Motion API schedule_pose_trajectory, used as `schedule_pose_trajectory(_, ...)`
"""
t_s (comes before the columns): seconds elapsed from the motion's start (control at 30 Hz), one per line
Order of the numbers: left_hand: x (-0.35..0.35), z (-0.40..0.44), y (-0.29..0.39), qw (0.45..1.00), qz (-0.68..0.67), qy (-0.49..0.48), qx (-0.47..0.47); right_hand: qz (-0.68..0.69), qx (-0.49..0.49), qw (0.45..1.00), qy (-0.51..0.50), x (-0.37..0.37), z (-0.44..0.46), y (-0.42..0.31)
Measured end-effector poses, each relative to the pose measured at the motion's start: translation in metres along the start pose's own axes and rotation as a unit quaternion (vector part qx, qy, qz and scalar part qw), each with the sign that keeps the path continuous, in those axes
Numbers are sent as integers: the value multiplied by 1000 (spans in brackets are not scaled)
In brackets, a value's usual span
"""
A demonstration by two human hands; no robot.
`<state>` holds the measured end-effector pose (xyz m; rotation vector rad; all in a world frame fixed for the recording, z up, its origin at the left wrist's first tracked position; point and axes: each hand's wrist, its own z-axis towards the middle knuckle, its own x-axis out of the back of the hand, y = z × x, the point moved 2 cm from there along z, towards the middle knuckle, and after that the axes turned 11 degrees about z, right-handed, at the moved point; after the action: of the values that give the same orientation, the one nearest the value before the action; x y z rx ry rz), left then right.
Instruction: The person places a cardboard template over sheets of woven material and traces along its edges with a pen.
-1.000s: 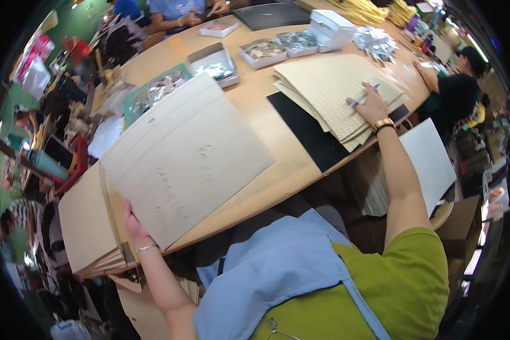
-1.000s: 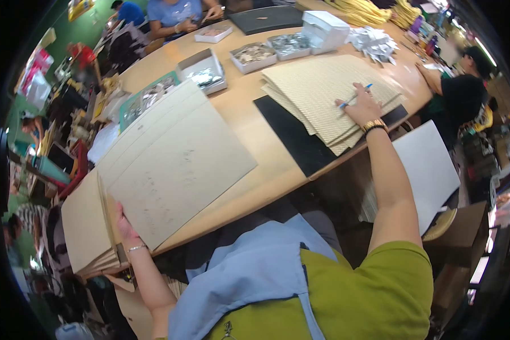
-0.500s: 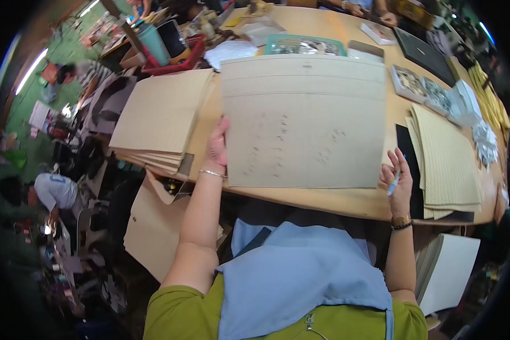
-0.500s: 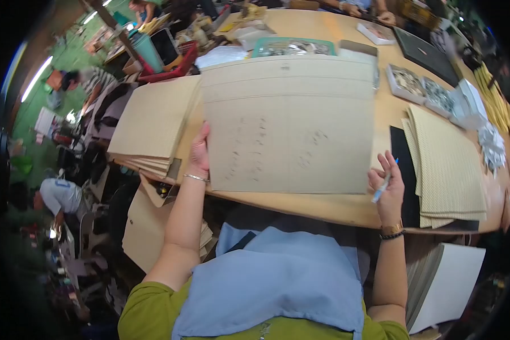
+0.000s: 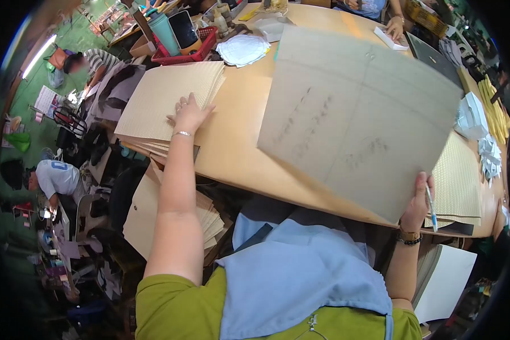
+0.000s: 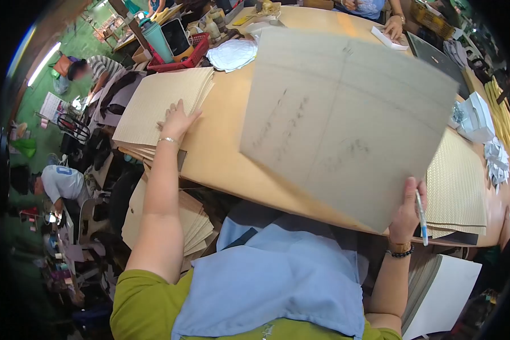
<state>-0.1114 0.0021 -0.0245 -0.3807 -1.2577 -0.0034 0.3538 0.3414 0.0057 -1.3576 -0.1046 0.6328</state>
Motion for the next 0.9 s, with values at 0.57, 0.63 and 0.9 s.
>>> schedule_pose_trajectory(0.57,85,-65,70,788,-490,-252,-276,67,183,950,243,92,56,-79)
schedule_pose_trajectory(0.63,58,-67,84,876,-287,-102,-373,66,197,944,255,100,57,-86)
schedule_pose_trajectory(0.9,41,-93,142,911,-164,-84,-368,50,103,972,207,108,48,-87)
